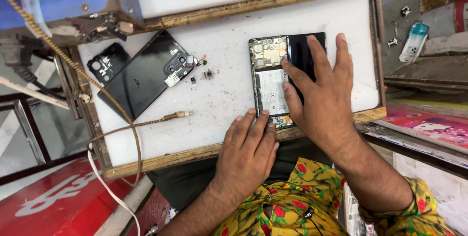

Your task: The person disassembles a smartphone, removes the screen and internal components, and reassembles the device. They handle the battery, motherboard, and display, then connect a charging cable to test the phone.

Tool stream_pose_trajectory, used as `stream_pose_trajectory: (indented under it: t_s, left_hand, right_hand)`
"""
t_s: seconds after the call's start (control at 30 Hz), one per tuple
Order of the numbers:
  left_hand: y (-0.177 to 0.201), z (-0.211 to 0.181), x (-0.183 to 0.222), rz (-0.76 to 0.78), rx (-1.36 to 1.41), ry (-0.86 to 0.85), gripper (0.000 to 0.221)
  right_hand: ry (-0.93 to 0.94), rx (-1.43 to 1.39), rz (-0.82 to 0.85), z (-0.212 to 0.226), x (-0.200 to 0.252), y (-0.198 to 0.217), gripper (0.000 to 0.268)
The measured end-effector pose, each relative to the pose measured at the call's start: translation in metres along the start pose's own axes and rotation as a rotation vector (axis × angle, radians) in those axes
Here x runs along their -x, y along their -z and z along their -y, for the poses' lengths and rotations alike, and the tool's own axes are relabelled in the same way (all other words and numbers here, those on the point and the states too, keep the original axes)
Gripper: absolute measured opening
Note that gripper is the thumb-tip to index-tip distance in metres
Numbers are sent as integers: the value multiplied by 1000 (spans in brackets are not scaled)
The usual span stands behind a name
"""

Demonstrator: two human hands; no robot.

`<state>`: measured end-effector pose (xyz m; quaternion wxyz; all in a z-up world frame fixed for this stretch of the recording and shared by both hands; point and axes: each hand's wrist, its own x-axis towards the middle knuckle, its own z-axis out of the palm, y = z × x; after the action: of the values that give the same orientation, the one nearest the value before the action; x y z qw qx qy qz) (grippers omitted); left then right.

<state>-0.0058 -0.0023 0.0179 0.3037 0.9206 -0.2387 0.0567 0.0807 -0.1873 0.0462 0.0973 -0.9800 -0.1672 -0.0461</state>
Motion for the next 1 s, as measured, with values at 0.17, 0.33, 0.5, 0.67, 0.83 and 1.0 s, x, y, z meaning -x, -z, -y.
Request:
stream_pose_trajectory:
  t_s: [0.17, 0.33, 0.5, 0.67, 0.83, 1.0]
  left_hand:
    - [-3, 2, 2, 10, -8, 3, 38]
    - [-4, 1, 2, 34, -15, 8, 36]
    - [-2, -2, 1, 26, 3, 20, 35]
    - [4, -4, -1, 11, 23, 33, 41]
    - [10, -7, 0, -28, 25, 21, 51]
    - [12, -10, -3, -3, -8, 37, 47]
  right_hand:
    - [7, 6, 13, -8, 2, -5, 37]
    - [20, -36, 39, -16, -2, 0, 37]
    - [57, -34, 78, -20, -9, 10, 41]
    - [70, -55, 96, -16, -12, 18, 51]
    - [78, -39, 115, -10, -14, 24, 57]
    - [71, 67, 168, -13, -21, 26, 52]
